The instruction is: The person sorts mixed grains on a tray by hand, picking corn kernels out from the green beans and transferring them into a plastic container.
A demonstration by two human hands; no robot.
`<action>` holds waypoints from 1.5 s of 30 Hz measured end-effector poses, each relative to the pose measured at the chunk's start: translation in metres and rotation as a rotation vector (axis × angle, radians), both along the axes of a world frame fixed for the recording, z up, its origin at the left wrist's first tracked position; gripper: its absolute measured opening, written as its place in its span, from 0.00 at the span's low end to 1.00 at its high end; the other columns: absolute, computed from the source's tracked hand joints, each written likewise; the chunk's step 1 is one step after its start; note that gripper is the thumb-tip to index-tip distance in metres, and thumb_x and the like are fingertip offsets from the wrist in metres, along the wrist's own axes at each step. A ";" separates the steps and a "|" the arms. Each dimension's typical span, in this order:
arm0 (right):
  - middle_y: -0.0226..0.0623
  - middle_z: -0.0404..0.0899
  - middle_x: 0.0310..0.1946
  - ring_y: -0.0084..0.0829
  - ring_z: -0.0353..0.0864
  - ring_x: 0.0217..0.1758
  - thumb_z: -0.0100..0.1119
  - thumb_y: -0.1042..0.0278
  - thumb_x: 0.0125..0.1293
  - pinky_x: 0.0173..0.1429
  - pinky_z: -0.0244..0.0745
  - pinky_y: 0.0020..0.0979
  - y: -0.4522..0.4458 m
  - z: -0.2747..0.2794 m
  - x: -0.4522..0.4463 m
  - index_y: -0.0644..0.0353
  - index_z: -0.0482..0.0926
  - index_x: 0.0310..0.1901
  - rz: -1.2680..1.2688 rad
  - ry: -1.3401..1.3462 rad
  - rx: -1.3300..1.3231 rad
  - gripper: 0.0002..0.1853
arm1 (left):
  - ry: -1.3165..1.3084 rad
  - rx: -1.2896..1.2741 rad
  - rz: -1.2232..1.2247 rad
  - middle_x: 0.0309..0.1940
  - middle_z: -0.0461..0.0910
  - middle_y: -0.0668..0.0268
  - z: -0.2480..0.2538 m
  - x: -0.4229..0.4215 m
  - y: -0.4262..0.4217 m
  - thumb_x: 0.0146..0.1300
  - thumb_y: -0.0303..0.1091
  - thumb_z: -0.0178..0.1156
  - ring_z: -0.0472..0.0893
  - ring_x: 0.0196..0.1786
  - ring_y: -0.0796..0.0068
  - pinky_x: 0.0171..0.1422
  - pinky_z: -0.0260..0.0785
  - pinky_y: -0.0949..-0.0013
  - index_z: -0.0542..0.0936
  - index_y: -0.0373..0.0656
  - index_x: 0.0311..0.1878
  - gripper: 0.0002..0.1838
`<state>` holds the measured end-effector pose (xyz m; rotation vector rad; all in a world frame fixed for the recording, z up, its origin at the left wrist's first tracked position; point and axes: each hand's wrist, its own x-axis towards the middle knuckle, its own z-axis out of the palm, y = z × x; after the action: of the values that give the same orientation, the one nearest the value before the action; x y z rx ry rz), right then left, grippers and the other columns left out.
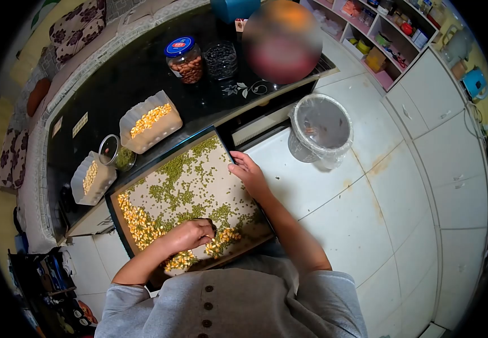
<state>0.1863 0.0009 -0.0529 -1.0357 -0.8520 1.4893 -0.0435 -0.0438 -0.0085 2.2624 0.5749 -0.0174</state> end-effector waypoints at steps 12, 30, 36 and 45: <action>0.42 0.69 0.53 0.29 0.66 0.58 0.55 0.68 0.62 0.61 0.60 0.28 0.000 -0.002 0.000 0.66 0.64 0.57 0.012 -0.004 -0.015 0.24 | 0.028 -0.047 0.167 0.32 0.80 0.61 0.016 0.007 0.011 0.51 0.30 0.63 0.80 0.33 0.62 0.39 0.73 0.66 0.79 0.40 0.37 0.10; 0.41 0.70 0.52 0.28 0.67 0.57 0.55 0.69 0.61 0.61 0.61 0.27 0.001 -0.005 0.001 0.66 0.65 0.57 0.008 0.005 0.000 0.23 | 0.133 0.044 0.081 0.28 0.77 0.59 0.002 0.006 0.007 0.49 0.26 0.61 0.79 0.31 0.58 0.37 0.72 0.63 0.75 0.38 0.30 0.06; 0.42 0.70 0.52 0.28 0.67 0.57 0.56 0.69 0.61 0.60 0.61 0.27 -0.001 0.001 0.001 0.66 0.65 0.57 0.013 0.012 -0.004 0.23 | 0.134 0.072 0.069 0.27 0.77 0.60 0.006 0.005 0.009 0.49 0.26 0.61 0.79 0.31 0.59 0.36 0.72 0.64 0.75 0.39 0.30 0.05; 0.43 0.70 0.52 0.28 0.68 0.56 0.55 0.69 0.61 0.60 0.62 0.27 0.002 -0.005 0.002 0.66 0.64 0.57 0.016 -0.022 -0.026 0.24 | -0.120 0.258 0.579 0.25 0.80 0.64 0.107 -0.023 0.106 0.51 0.25 0.63 0.79 0.29 0.77 0.35 0.71 0.74 0.79 0.38 0.29 0.03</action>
<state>0.1881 0.0026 -0.0580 -1.0679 -0.8607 1.5086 -0.0661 0.0621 0.0983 2.2341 1.1997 0.5011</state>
